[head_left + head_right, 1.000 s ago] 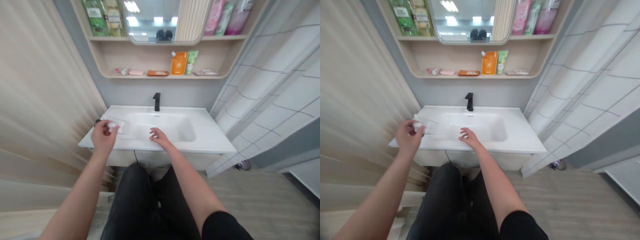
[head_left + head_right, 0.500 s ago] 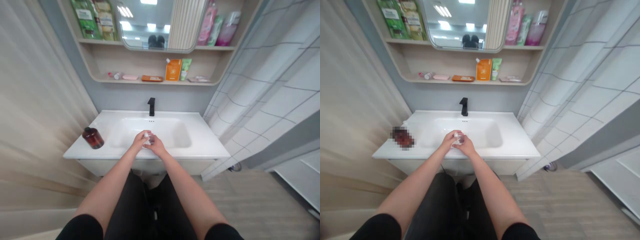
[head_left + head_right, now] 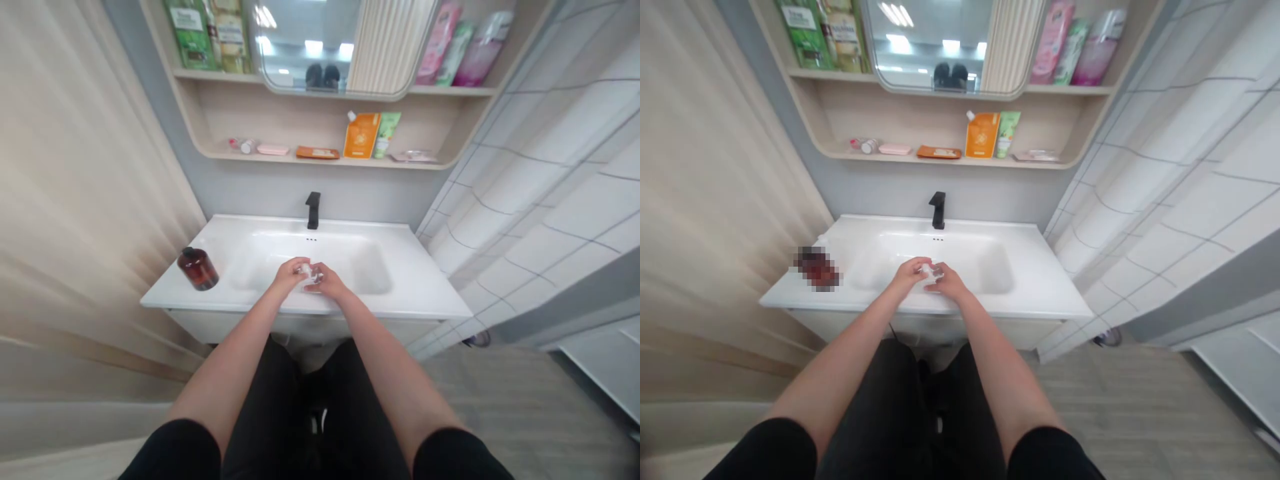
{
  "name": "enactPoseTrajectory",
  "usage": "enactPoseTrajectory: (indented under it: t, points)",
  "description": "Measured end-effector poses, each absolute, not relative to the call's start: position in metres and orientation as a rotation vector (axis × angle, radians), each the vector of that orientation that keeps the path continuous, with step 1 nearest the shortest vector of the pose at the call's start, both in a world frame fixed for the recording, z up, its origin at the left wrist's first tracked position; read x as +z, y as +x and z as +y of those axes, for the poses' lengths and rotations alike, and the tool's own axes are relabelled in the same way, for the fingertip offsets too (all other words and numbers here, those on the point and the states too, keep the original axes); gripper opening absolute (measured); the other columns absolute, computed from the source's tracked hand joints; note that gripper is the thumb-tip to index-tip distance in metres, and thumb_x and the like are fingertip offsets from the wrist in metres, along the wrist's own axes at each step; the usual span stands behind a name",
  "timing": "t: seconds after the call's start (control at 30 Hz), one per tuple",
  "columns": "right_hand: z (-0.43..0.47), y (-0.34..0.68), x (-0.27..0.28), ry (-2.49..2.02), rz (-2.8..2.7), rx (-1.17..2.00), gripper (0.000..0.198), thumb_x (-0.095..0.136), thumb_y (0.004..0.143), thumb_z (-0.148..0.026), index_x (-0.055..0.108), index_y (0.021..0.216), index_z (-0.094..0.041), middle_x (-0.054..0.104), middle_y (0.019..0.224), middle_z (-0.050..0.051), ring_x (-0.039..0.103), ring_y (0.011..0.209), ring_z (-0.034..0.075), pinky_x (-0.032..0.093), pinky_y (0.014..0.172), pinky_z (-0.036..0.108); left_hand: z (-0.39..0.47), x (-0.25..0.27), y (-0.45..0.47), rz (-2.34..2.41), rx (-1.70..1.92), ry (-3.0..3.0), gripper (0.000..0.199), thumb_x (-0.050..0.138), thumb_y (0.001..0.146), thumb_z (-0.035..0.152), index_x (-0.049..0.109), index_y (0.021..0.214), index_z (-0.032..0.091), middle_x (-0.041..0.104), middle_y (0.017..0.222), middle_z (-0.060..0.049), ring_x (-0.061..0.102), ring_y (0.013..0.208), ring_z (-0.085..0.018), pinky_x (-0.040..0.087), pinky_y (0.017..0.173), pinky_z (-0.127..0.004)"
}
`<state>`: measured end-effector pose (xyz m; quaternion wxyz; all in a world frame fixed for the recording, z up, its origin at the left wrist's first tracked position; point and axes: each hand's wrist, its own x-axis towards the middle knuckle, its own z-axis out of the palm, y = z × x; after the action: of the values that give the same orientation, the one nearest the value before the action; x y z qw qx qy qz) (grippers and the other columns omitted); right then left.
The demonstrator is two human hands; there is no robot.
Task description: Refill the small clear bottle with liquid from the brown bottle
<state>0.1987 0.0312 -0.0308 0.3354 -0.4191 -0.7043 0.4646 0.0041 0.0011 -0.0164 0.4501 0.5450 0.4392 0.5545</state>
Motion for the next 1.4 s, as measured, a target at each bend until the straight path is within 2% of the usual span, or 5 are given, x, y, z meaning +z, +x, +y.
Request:
enactPoseTrajectory:
  t: [0.2,0.43,0.63,1.2,1.4]
  points:
    - [0.037,0.201,-0.036,-1.058,-1.862,1.169,0.068,0.101,0.061,-0.026,0.068,0.121,-0.028,0.077,0.111,-0.002,0.072,0.087,0.019,0.059,0.086,0.034,0.006,-0.022,0.008,1.277,1.447,1.42,0.055,0.096,0.061,0.034,0.072,0.108,0.022,0.075,0.107,-0.006,0.071,0.107,-0.026,0.057,0.095,-0.04]
    - [0.032,0.199,-0.033,-1.192,-1.966,0.973,0.076,0.103,0.063,-0.027,0.069,0.131,-0.029,0.079,0.116,0.001,0.076,0.098,0.023,0.06,0.094,0.039,0.001,-0.017,0.003,0.986,1.244,1.404,0.083,0.092,0.071,0.035,0.062,0.148,0.023,0.08,0.126,-0.012,0.074,0.112,-0.029,0.055,0.106,-0.046]
    - [0.038,0.2,-0.037,-1.191,-1.911,1.036,0.071,0.105,0.059,-0.025,0.072,0.121,-0.029,0.079,0.113,-0.001,0.076,0.103,0.024,0.059,0.099,0.039,0.009,-0.021,0.005,1.234,1.374,1.437,0.059,0.091,0.072,0.038,0.07,0.124,0.023,0.08,0.101,-0.005,0.075,0.102,-0.025,0.057,0.1,-0.043]
    - [0.024,0.199,-0.021,-1.209,-1.927,0.975,0.068,0.103,0.062,-0.028,0.071,0.122,-0.029,0.078,0.11,-0.001,0.076,0.102,0.024,0.058,0.099,0.04,-0.001,-0.012,0.01,1.268,1.32,1.609,0.034,0.078,0.075,0.025,0.074,0.108,0.023,0.077,0.113,-0.006,0.071,0.107,-0.025,0.057,0.096,-0.039]
    - [0.024,0.197,-0.025,-1.179,-2.003,0.892,0.071,0.103,0.063,-0.029,0.069,0.125,-0.028,0.078,0.112,0.0,0.075,0.097,0.023,0.058,0.096,0.039,0.002,-0.012,0.012,1.608,1.329,1.663,0.027,0.083,0.08,0.043,0.064,0.082,0.025,0.067,0.084,-0.001,0.063,0.086,-0.023,0.053,0.087,-0.036]
